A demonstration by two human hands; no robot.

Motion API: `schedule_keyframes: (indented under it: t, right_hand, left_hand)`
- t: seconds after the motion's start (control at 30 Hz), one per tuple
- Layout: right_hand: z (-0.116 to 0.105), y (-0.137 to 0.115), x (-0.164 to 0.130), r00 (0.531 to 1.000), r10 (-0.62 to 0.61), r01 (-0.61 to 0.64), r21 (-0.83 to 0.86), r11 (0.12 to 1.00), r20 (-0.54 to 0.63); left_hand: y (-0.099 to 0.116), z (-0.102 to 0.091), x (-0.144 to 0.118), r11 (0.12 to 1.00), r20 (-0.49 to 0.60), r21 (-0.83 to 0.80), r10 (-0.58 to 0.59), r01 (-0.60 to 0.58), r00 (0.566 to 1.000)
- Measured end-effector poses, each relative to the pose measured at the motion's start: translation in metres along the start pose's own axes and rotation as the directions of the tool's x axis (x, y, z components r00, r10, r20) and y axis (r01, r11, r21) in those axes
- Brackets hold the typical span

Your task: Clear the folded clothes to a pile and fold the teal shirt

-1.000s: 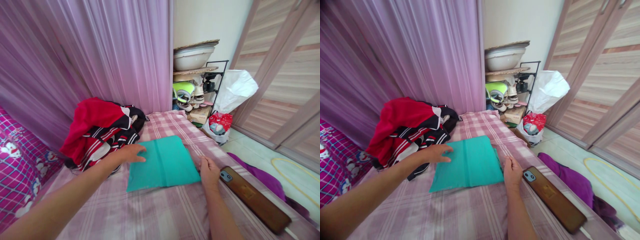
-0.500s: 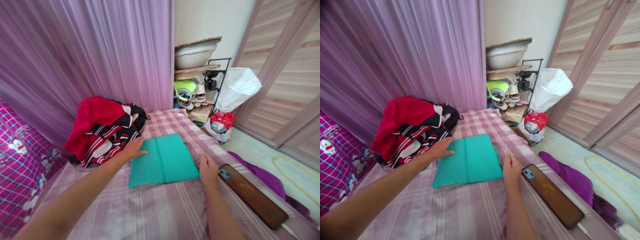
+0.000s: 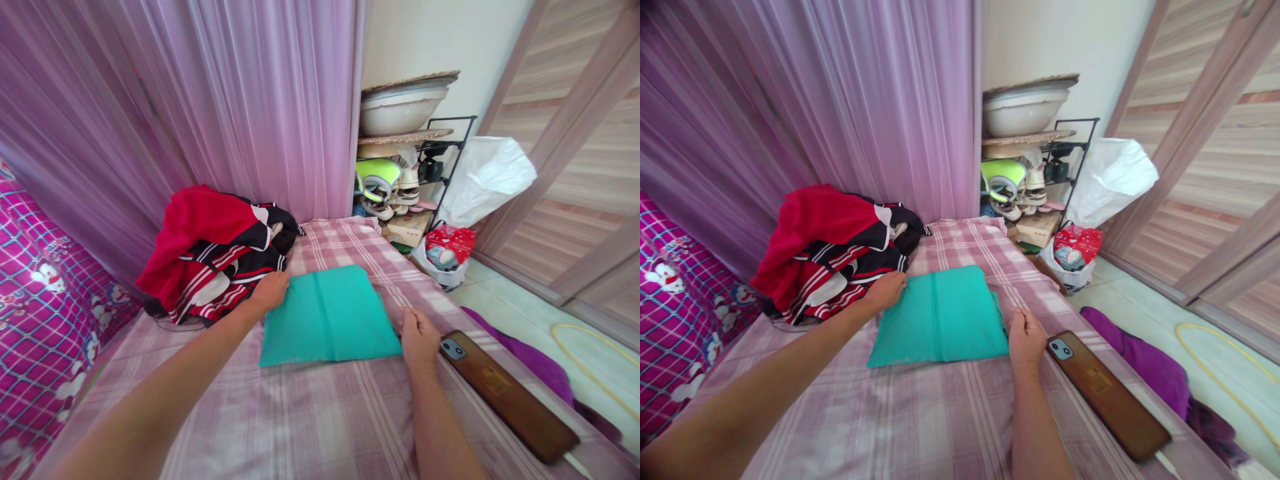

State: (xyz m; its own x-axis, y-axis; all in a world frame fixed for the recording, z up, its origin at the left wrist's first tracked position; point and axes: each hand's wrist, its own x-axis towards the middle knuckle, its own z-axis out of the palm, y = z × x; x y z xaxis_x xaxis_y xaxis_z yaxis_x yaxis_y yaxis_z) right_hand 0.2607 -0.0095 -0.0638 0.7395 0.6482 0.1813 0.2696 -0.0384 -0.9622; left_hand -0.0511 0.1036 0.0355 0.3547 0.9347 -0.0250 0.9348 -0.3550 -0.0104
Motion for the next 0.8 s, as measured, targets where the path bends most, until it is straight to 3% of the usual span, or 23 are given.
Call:
schedule_keyframes:
  t: [0.13,0.23,0.3,0.37,0.43,0.5,0.6,0.7,0.8]
  right_hand:
    - [0.000,0.001,0.000,1.000,0.011,-0.011,-0.018,1.000,0.010]
    - [0.000,0.002,0.001,1.000,-0.008,0.008,-0.032,0.999,0.003]
    - [0.000,0.004,0.001,0.999,-0.032,0.032,-0.041,0.999,-0.015]
    - [0.000,0.006,0.001,0.998,-0.056,0.055,-0.050,0.997,-0.029]
    - [0.000,0.009,0.001,0.997,-0.076,0.074,-0.065,0.995,-0.027]
    - [0.000,0.010,0.001,0.997,-0.070,0.068,-0.080,0.994,-0.017]
    - [0.000,0.011,0.002,0.999,-0.048,0.047,-0.083,0.995,-0.009]
    - [0.000,0.011,0.003,0.997,-0.077,0.076,-0.092,0.993,-0.009]
    - [0.001,0.014,0.003,0.994,-0.113,0.112,-0.116,0.987,-0.004]
  left_hand:
    - [0.001,-0.035,-0.012,0.991,-0.082,-0.125,-0.050,0.039,0.995]
    - [0.002,-0.080,-0.034,0.963,-0.220,-0.258,0.023,-0.081,0.975]
    - [0.000,-0.104,-0.050,0.959,-0.301,-0.250,0.051,-0.131,0.952]
    - [-0.005,-0.111,-0.063,0.974,-0.317,-0.202,0.029,-0.098,0.948]
    - [-0.013,-0.098,-0.072,0.986,-0.237,-0.164,0.001,-0.041,0.972]
    - [-0.023,-0.070,-0.078,0.985,-0.084,-0.172,-0.012,-0.003,0.996]
    - [-0.036,-0.024,-0.084,0.975,0.100,-0.218,-0.015,0.036,0.995]
    - [-0.043,-0.003,-0.089,0.984,0.121,-0.173,-0.027,0.048,0.992]
    - [-0.037,-0.004,-0.086,0.989,0.026,-0.110,-0.095,0.097,0.995]
